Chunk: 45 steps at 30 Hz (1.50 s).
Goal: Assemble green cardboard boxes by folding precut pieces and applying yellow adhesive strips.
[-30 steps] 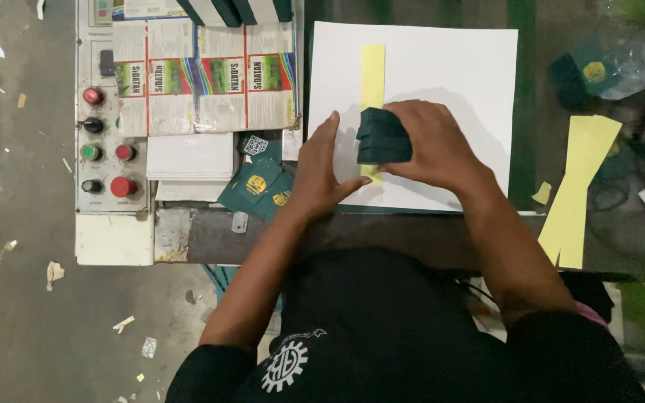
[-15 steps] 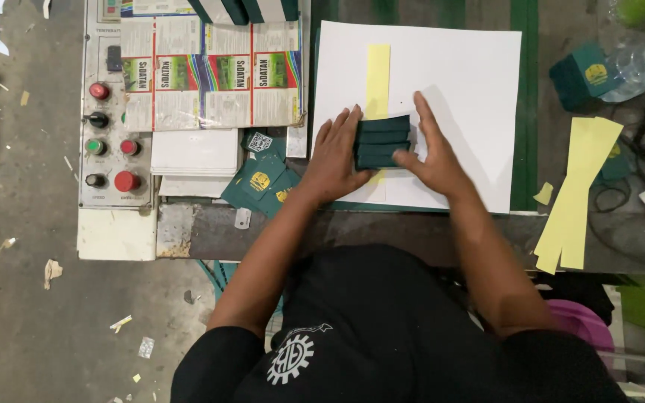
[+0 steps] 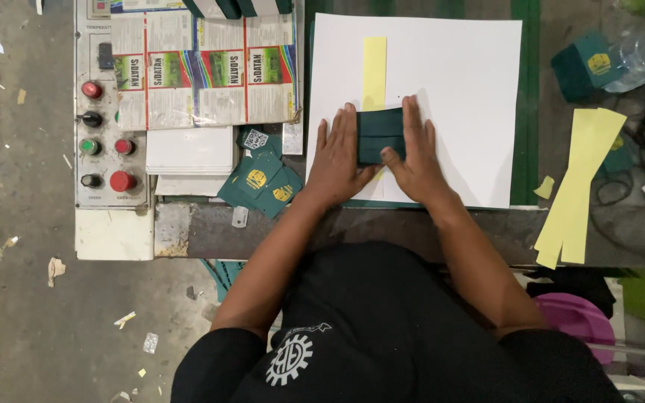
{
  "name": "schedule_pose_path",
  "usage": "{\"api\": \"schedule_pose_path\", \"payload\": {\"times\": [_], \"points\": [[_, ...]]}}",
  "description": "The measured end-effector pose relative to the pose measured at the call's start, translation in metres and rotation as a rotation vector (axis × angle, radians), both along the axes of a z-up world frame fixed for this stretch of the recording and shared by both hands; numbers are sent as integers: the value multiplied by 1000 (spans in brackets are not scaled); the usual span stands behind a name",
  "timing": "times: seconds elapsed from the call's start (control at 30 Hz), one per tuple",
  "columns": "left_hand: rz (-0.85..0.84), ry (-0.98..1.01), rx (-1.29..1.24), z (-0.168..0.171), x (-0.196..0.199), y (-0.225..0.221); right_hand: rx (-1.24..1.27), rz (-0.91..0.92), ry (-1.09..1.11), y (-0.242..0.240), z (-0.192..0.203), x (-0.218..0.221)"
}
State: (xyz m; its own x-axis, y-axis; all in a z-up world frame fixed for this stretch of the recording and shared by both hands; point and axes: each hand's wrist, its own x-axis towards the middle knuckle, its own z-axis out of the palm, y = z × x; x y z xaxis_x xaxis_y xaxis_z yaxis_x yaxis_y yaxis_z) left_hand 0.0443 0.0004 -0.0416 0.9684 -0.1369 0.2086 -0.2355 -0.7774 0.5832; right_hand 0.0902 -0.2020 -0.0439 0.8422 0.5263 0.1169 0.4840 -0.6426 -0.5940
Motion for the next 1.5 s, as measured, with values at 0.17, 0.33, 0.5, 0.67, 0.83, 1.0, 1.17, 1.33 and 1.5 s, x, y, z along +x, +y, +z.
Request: {"api": "schedule_pose_path", "payload": {"times": [0.17,0.33,0.5,0.67,0.83,1.0,1.17,1.33,1.5], "points": [[-17,33,39,14,-3,-2,124,76,89,-1,23,-4],[-7,83,174,27,-4,-4,-143,98,38,-9,18,1],[31,-6,51,-5,-2,-2,-22,50,159,-9,10,7],[41,52,32,12,-6,-6,-67,23,76,-8,9,1],[44,20,46,-10,-7,-5,-78,-5,121,-6,12,1],[36,3,88,-8,-7,-5,-79,40,26,-15,-8,1],[63,-37,95,-28,-6,-3,-112,28,-19,-12,-11,8],[83,10,77,-2,-5,1,-79,38,99,-19,10,9],[14,44,-75,31,-12,18,30,2,198,-26,46,5]]}}
